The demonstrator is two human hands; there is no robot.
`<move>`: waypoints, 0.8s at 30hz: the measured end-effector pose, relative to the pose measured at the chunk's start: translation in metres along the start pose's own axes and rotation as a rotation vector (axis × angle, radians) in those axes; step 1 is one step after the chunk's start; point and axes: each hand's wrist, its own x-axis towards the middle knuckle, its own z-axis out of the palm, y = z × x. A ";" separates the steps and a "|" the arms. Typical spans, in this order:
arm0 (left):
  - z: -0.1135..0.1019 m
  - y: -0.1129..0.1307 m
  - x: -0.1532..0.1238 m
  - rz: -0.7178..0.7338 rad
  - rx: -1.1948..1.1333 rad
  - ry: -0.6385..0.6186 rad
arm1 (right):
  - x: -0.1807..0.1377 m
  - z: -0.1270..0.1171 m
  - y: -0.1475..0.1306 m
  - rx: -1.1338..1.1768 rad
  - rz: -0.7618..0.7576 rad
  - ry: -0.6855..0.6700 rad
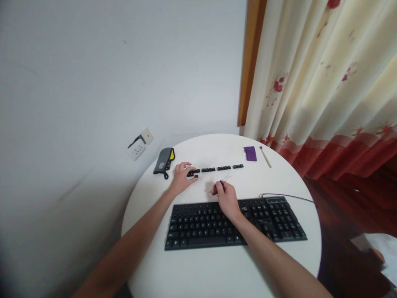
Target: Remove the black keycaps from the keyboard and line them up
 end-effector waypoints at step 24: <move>0.000 0.001 -0.001 -0.090 0.044 0.041 | -0.001 0.000 0.001 -0.005 -0.022 -0.006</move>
